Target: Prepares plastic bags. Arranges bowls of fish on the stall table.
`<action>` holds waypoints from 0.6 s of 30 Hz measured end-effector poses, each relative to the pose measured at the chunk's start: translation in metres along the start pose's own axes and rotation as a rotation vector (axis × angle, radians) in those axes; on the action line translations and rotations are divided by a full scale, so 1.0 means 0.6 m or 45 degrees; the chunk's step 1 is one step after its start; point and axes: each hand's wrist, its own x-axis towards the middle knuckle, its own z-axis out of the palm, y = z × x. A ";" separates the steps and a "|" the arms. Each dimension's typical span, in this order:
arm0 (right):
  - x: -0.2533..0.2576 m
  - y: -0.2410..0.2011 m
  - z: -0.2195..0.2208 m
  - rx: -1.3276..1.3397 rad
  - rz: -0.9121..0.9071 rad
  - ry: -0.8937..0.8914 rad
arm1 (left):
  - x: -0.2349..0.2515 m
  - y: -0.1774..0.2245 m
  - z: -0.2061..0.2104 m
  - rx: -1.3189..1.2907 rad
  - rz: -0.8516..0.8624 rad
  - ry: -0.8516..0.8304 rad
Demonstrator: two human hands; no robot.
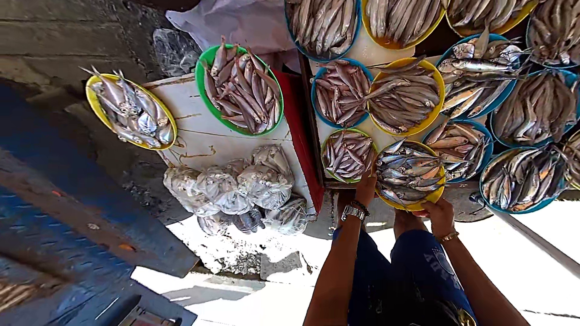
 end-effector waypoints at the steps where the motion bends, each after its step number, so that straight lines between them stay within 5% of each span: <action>1: -0.021 -0.008 0.001 0.009 -0.006 0.037 | -0.003 0.004 0.002 0.024 -0.006 -0.036; 9: -0.069 -0.005 0.010 0.090 -0.121 0.212 | 0.004 0.021 0.068 0.820 0.481 0.118; 18: -0.097 -0.025 0.029 0.080 -0.201 0.346 | 0.023 0.033 0.126 0.800 0.633 -0.022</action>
